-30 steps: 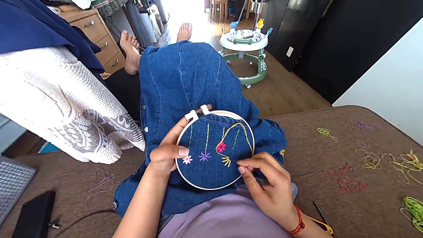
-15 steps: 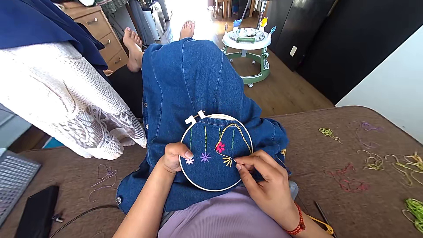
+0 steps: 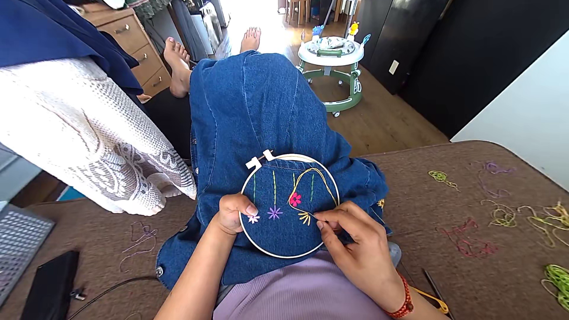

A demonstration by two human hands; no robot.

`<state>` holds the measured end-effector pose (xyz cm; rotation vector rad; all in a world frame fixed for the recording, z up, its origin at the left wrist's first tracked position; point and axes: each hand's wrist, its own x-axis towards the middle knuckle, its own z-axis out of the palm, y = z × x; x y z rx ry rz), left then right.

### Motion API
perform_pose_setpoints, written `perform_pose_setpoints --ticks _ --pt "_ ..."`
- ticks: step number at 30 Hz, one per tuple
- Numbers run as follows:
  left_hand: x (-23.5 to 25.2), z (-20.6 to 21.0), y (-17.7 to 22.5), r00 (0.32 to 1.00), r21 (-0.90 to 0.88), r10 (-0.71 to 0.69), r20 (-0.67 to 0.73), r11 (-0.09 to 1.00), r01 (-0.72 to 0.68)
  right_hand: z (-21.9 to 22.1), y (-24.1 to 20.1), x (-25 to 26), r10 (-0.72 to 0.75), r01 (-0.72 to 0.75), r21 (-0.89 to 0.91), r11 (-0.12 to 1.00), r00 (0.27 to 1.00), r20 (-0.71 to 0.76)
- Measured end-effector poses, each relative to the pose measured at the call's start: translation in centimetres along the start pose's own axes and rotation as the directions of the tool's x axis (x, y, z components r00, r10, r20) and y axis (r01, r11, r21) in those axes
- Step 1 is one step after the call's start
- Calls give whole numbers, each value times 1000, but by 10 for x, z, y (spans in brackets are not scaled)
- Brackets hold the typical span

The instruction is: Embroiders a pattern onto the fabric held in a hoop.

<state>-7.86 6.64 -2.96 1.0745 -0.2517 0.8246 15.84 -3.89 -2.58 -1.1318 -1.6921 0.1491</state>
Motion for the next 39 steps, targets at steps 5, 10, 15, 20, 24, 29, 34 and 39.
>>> perform_pose_setpoints --ticks 5,10,15,20,24,29,34,39 --pt "0 2 0 1000 12 -1 -20 1000 1 -1 -2 0 7 -7 -8 1000 1000 10" --pt "0 0 1 1000 -8 -14 7 1000 14 0 -4 0 24 -24 -3 1000 1000 12" --pt "1 1 0 1000 -18 -17 12 1000 17 1 -5 -1 42 -42 10 999 999 18" --pt "-1 2 1 1000 -1 -28 -3 1000 28 6 -5 1 75 -74 -42 996 997 12" --pt "-1 3 2 999 -21 -29 -17 999 29 10 -4 2 83 -83 -53 995 997 5" --pt "-1 6 2 999 -64 -22 -28 998 20 11 -4 1 79 -79 -5 997 997 -16" --pt "0 8 2 1000 -64 -11 -28 998 9 11 -4 2 80 -79 47 996 996 -30" --pt "-2 8 2 1000 -64 0 -28 998 -2 12 -5 3 82 -80 55 995 996 -39"
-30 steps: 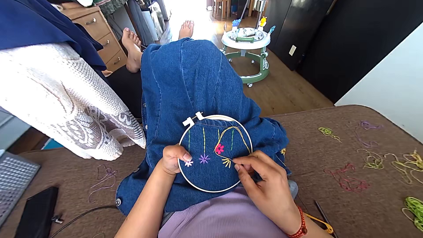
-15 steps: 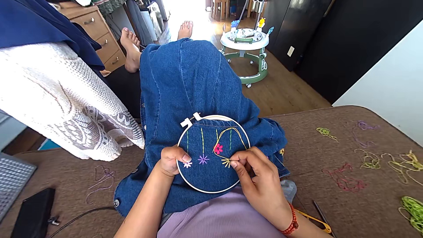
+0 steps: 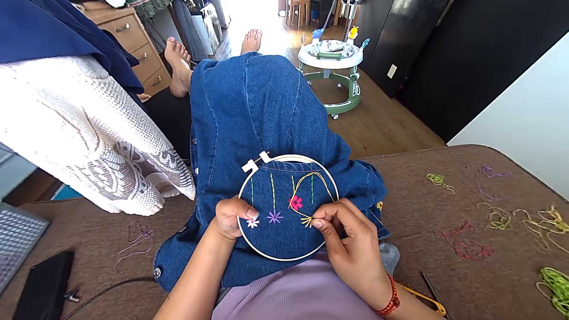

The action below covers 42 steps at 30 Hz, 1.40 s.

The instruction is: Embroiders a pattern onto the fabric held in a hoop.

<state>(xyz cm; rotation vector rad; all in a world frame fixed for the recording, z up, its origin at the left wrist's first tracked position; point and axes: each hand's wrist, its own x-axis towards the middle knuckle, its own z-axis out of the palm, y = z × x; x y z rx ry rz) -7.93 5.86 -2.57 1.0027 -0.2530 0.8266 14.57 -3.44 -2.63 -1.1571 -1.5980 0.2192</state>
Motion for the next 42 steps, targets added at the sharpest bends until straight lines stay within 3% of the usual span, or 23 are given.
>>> perform_pose_setpoints --ticks 12,20,35,42 --pt "2 0 1 1000 -17 6 30 1000 -5 0 -1 5 -6 8 124 992 1000 -19" --pt "2 0 2 1000 -20 11 25 1000 -11 -4 0 1 -53 53 28 998 998 18" --pt "1 0 2 998 1 2 57 1000 -2 1 0 0 -23 23 37 999 1000 -7" --pt "0 0 1 999 7 -6 33 1000 5 2 0 6 29 -19 220 975 999 -42"
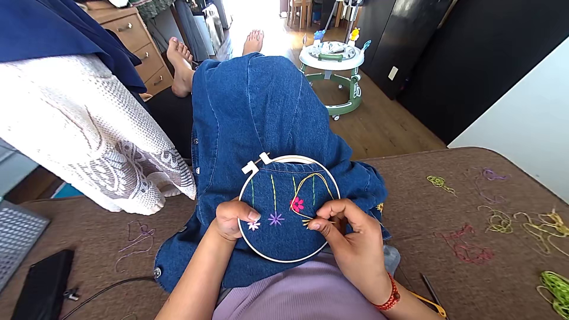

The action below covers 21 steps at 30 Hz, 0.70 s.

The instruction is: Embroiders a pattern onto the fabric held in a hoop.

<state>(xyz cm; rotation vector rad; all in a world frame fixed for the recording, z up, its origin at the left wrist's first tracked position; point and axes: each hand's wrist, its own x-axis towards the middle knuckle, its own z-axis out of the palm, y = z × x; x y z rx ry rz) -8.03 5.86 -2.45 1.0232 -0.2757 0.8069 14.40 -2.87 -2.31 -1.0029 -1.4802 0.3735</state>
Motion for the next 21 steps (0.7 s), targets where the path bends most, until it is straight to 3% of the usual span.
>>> perform_pose_setpoints --ticks 4,8,11,17,21 --pt "0 0 0 1000 -1 8 -15 1000 -8 -9 0 5 -46 47 -21 999 998 47" --pt "1 -1 0 1000 -12 3 1 1000 -3 -28 -8 26 -299 319 -270 909 948 111" --pt "1 0 -1 1000 -12 -1 -5 1000 1 -30 -20 46 -416 477 -354 805 878 237" --pt "2 3 0 1000 6 -21 -5 1000 21 -18 -26 70 -417 579 -427 694 807 418" --pt "1 2 0 1000 3 -16 1 1000 16 -20 -22 73 -453 620 -430 656 779 433"
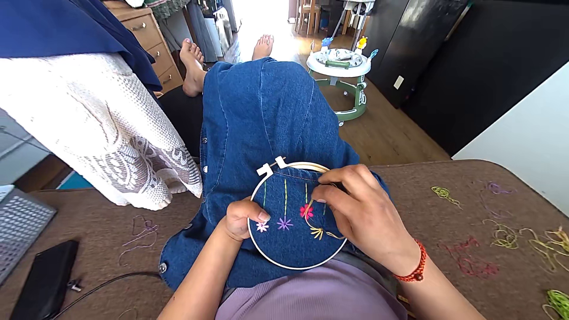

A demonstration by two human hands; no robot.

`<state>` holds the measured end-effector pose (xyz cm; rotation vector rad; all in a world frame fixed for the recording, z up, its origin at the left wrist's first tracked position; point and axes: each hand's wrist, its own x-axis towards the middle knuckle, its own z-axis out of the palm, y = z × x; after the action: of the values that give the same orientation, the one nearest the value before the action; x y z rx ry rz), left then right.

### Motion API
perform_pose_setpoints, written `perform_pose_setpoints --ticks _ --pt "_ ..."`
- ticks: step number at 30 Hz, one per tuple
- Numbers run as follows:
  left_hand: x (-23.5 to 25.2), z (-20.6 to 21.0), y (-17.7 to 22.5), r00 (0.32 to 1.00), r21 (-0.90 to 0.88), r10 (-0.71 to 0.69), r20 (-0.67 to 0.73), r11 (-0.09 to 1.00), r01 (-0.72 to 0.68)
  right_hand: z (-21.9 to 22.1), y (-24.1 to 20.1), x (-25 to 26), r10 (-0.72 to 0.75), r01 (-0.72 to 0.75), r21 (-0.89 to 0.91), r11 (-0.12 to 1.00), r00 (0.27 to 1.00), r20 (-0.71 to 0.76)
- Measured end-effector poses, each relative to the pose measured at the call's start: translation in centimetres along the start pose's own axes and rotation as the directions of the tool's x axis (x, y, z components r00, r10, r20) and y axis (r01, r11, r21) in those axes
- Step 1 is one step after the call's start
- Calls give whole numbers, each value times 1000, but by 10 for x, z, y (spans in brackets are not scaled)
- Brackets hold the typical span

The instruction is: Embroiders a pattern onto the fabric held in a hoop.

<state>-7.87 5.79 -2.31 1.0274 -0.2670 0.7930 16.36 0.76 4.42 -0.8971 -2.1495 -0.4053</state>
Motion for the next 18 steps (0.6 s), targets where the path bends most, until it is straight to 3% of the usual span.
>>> perform_pose_setpoints --ticks 6,11,16,18 --pt "-2 0 -1 1000 -6 12 -8 1000 -12 -27 7 -26 38 -36 -39 999 999 36" --pt "-1 1 -1 1000 -13 5 -5 1000 -5 -25 5 -25 79 -82 161 983 996 29" --pt "-3 0 -1 1000 -14 16 -2 1000 -16 -37 2 -21 141 -116 167 979 979 -145" --pt "-3 -1 -1 1000 -16 16 2 1000 -16 -43 3 -29 103 -82 148 986 985 -140"
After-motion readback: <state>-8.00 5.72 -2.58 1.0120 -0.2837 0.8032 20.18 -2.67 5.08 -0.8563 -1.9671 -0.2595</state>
